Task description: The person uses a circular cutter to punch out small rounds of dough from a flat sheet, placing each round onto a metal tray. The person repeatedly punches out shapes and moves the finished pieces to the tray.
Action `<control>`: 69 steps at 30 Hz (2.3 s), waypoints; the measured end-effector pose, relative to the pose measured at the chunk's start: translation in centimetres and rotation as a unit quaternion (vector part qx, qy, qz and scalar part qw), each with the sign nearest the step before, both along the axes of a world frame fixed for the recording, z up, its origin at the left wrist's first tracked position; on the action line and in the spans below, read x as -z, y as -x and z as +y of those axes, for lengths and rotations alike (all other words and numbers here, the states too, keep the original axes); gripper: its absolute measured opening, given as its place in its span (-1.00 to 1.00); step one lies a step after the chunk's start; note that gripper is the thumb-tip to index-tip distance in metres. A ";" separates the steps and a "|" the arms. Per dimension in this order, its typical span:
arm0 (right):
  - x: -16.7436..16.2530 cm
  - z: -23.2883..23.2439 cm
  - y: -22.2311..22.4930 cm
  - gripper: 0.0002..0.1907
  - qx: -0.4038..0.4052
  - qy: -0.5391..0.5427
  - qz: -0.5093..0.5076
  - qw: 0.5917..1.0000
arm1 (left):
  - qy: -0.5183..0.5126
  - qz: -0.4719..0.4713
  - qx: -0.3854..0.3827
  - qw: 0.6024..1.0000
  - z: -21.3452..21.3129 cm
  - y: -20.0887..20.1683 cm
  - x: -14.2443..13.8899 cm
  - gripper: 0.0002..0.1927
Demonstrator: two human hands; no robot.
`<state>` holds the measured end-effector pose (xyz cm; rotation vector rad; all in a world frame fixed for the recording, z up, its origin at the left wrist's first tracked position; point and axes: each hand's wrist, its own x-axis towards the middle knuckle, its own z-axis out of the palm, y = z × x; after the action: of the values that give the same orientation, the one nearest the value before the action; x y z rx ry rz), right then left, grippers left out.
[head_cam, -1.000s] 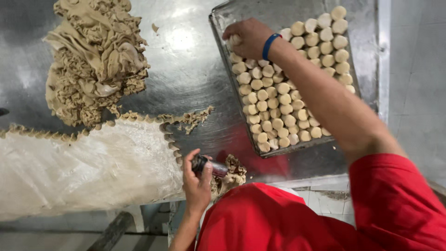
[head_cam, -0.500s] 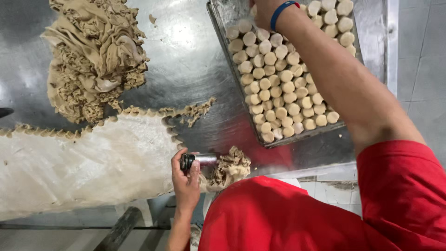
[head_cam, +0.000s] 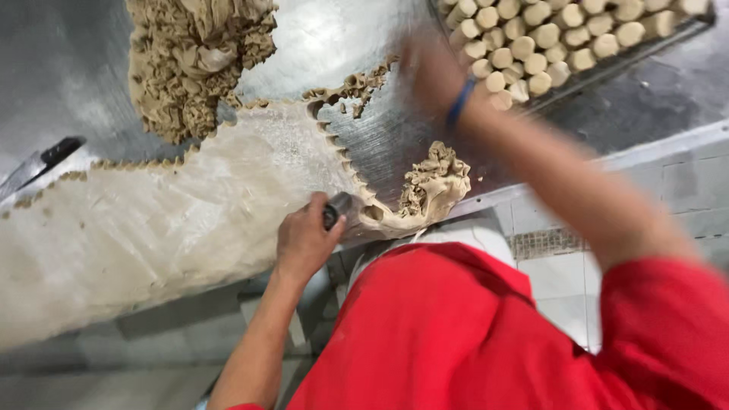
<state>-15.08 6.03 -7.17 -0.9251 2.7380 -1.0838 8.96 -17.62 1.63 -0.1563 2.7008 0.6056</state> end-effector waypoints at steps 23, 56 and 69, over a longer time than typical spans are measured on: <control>9.7 -4.1 -24.0 -0.73 0.200 0.004 -0.072 0.977 | -0.184 0.105 0.263 0.941 1.5 0.1 7.9 -0.66; 6.1 -3.8 -21.1 -0.75 0.195 0.067 -0.041 0.978 | 0.057 0.024 0.192 0.979 -1.3 4.4 3.0 -0.60; 8.6 -6.5 -19.4 -0.78 0.039 -0.037 -0.025 0.998 | 0.028 -0.039 0.216 0.975 -0.7 6.2 8.6 -0.47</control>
<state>4.33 -0.48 -15.80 -0.7773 2.7735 -0.9953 2.79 -18.31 -7.00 0.3763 2.5567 0.3816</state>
